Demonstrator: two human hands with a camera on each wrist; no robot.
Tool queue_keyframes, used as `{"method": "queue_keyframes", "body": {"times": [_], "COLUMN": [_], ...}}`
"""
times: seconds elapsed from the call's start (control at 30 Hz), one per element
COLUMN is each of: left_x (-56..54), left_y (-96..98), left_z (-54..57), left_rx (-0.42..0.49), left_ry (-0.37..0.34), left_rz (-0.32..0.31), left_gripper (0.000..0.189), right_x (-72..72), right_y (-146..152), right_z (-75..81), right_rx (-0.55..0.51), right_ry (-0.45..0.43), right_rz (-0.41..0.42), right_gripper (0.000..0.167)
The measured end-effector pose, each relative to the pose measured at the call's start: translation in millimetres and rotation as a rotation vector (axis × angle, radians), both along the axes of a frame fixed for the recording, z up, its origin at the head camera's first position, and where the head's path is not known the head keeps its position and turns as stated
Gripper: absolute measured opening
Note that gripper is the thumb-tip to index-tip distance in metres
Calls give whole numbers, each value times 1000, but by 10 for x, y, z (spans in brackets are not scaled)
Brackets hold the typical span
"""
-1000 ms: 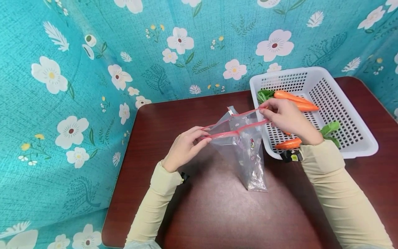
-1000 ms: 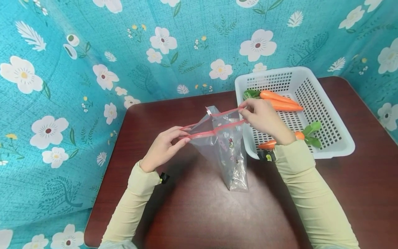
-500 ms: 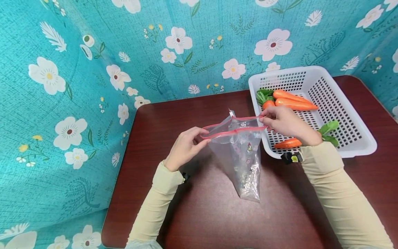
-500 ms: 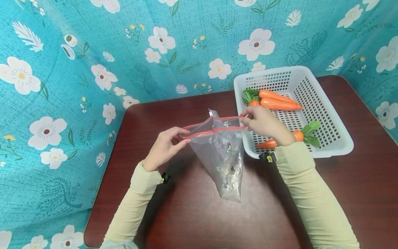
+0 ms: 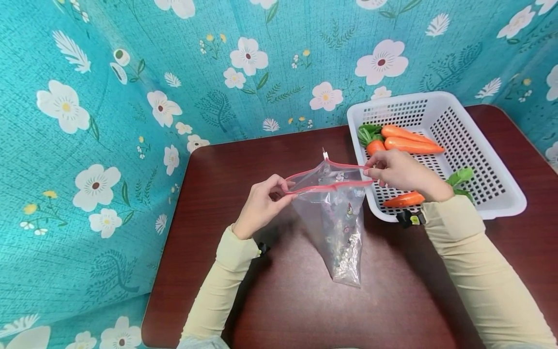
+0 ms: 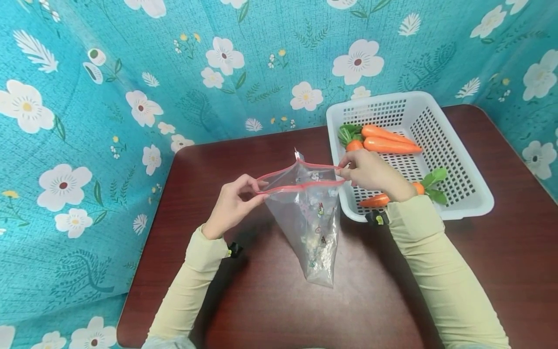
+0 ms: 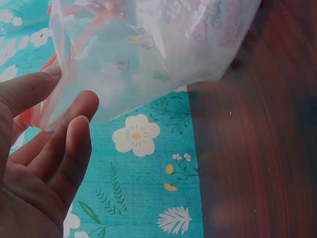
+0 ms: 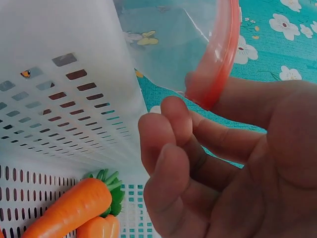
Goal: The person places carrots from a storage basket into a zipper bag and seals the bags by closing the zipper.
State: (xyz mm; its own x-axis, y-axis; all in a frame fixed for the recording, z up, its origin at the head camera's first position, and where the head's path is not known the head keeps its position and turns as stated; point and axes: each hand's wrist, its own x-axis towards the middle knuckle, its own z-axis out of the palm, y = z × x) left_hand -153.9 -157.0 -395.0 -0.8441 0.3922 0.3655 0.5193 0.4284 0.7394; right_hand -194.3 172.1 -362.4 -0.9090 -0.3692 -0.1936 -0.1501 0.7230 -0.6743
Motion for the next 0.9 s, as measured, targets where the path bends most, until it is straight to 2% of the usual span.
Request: {"method": "queue_keyframes", "body": {"times": [0.2, 0.4, 0.57, 0.9], "left_x": [-5, -31, -33, -58], "left_y": [50, 111, 137, 142], "left_z": [21, 39, 61, 37], "left_rx": [31, 34, 26, -28], "left_ry": [-13, -3, -11, 28], "left_rz": [-1, -14, -14, 6], "left_gripper": [24, 25, 22, 22], "right_x": [-10, -36, -60, -145], "right_y": [-10, -22, -37, 19], "right_z": [0, 6, 26, 126], "right_rx": [15, 33, 52, 52], "right_ry": [20, 26, 38, 42], "right_rz": [-13, 11, 29, 45], "right_gripper": [27, 27, 27, 25]}}
